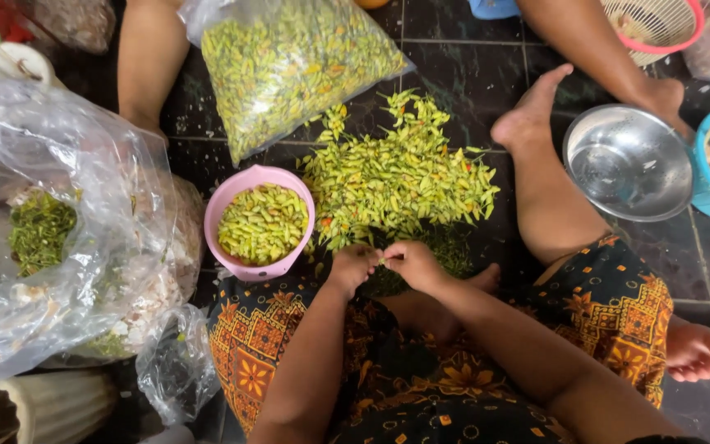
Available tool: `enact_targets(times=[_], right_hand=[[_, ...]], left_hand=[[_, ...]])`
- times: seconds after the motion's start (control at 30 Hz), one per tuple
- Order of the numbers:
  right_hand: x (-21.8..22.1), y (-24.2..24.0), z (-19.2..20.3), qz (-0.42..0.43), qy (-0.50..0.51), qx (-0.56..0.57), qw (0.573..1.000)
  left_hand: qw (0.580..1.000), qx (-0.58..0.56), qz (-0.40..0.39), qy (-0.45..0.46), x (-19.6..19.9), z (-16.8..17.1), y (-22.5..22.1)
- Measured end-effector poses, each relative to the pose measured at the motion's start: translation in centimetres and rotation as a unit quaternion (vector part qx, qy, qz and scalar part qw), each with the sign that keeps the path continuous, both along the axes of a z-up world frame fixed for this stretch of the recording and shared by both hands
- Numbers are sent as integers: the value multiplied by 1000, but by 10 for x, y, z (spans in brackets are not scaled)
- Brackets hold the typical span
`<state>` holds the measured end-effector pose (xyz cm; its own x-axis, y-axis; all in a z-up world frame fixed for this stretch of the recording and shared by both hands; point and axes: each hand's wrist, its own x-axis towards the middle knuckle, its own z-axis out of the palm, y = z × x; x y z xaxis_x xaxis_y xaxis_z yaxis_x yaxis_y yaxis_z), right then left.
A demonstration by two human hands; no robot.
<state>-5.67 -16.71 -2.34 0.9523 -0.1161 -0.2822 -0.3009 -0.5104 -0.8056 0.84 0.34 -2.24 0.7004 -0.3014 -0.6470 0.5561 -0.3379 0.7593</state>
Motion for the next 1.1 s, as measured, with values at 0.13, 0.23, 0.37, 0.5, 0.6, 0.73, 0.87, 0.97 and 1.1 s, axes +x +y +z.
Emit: enact_targets(times=[0.13, 0.23, 0.37, 0.5, 0.6, 0.73, 0.87, 0.97, 1.1], right_hand=[[-4, -17, -13, -22, 19, 50, 998], [-7, -26, -6, -49, 82, 192, 977], [-7, -35, 23, -95, 159, 472, 862], [-14, -49, 21, -19, 102, 242, 965], [-21, -69, 24, 91, 110, -74, 987], [-17, -76, 26, 102, 124, -123, 979], [-18, -72, 35, 103, 112, -188, 970], [-17, -69, 38, 105, 127, -186, 969], [-13, -62, 30, 100, 136, -193, 967]], left_hand=[[999, -28, -6, -29, 0, -24, 1], [998, -65, -2, -13, -4, -3, 3], [973, -193, 100, 77, -11, 35, 0], [940, -248, 230, 37, 2, 94, 18], [873, -279, 388, -100, 21, 110, 50], [875, 254, 256, -323, 51, 7, 99], [819, 270, 191, -469, 7, 42, 52], [884, 197, -58, -419, -26, 65, 13], [746, 286, -486, -355, -70, 9, -19]])
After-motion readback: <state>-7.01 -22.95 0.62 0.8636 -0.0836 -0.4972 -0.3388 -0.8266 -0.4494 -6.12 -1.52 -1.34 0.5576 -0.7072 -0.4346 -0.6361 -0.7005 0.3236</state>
